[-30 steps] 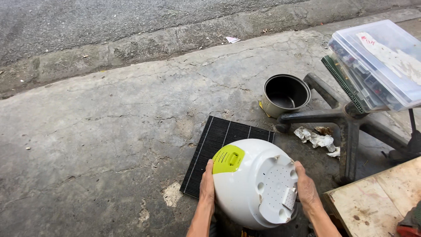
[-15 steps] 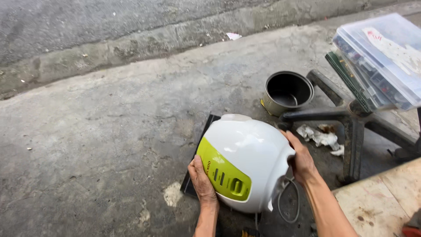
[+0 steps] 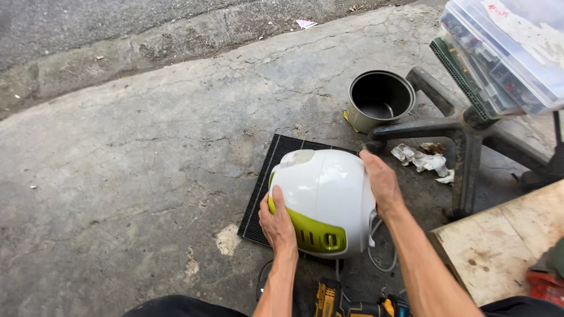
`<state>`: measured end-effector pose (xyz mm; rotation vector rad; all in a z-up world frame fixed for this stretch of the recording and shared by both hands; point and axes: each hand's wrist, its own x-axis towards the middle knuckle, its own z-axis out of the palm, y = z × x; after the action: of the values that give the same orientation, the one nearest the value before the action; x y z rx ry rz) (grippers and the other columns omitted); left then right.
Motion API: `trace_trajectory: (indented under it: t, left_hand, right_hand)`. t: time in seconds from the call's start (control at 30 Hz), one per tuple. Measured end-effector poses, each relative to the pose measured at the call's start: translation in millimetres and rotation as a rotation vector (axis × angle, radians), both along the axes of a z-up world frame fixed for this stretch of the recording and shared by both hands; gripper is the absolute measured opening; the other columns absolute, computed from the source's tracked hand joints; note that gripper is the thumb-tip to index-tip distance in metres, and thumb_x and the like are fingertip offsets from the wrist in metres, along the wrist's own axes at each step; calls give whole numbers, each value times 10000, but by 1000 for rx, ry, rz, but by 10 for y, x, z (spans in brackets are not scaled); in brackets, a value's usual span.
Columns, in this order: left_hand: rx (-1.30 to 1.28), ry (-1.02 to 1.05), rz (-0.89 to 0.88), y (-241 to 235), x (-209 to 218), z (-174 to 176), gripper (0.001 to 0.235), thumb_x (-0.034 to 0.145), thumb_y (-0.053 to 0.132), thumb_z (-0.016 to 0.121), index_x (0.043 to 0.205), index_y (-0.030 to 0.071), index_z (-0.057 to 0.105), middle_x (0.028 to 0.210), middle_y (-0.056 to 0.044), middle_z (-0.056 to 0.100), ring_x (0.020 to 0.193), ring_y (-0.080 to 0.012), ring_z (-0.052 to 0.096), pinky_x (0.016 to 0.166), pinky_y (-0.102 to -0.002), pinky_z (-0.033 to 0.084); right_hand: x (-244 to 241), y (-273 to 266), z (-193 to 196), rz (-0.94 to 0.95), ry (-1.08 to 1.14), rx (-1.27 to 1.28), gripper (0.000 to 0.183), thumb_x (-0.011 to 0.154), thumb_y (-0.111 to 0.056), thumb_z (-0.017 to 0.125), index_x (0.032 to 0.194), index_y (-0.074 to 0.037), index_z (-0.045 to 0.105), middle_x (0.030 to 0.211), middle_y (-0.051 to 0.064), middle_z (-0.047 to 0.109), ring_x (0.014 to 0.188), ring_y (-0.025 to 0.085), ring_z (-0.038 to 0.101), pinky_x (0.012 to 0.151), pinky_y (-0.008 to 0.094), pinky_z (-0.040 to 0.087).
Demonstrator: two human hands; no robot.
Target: The person uses a power drill to remove screws from the bottom of a white and green rice cooker. They then flip the appliance over, insert a metal inner pot, and close the lid. Finally, they use a screwdriver to pry open the top casing, revealing the internal wiring and heating element.
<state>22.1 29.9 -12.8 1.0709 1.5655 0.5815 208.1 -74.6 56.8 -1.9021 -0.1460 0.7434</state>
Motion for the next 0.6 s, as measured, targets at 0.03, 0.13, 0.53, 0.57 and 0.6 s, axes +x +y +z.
trace_trajectory:
  t: [0.03,0.13,0.53,0.57,0.6]
  left_hand:
    - [40,-51,-63,19,-12,-18,927,912,870,487,1523,196,666,1519,-156,630,1458,-377,554,1219,-517,405]
    - [21,-97,-184,-45,20,336,979,940,890,568,1538,121,665,1487,-248,634,1465,-487,549,1248,-563,383]
    - [12,107,-429,345,274,311,1010,763,1024,621,1448,295,763,1402,-118,763,1433,-407,640,1163,-574,480]
    - [12,104,-440,368,268,334,991,779,1006,642,1431,272,778,1398,-156,766,1440,-427,636,1181,-566,480]
    - [13,105,-440,379,273,330,991,779,1006,642,1431,272,778,1398,-156,766,1440,-427,636,1181,-566,480]
  right_hand:
    - [-120,-87,-12,0,-105,16,735,1045,-585,554,1587,-94,622,1703,144,561,1619,310,467,1373,494,308]
    - [-490,-410,71,4,-217,-7,798,1072,-591,598,1684,-90,489,1739,229,448,1649,410,357,1386,551,242]
    - [-948,-817,18,-52,-130,70,1086,957,-401,808,1787,-45,204,1807,285,283,1675,404,278,1366,513,280]
    - [-942,-796,30,-49,-127,109,1139,931,-289,857,1792,-29,159,1813,297,259,1680,406,259,1367,487,278]
    - [-908,-802,4,-50,-127,110,1139,931,-289,857,1792,-29,159,1813,297,259,1680,406,259,1367,487,278]
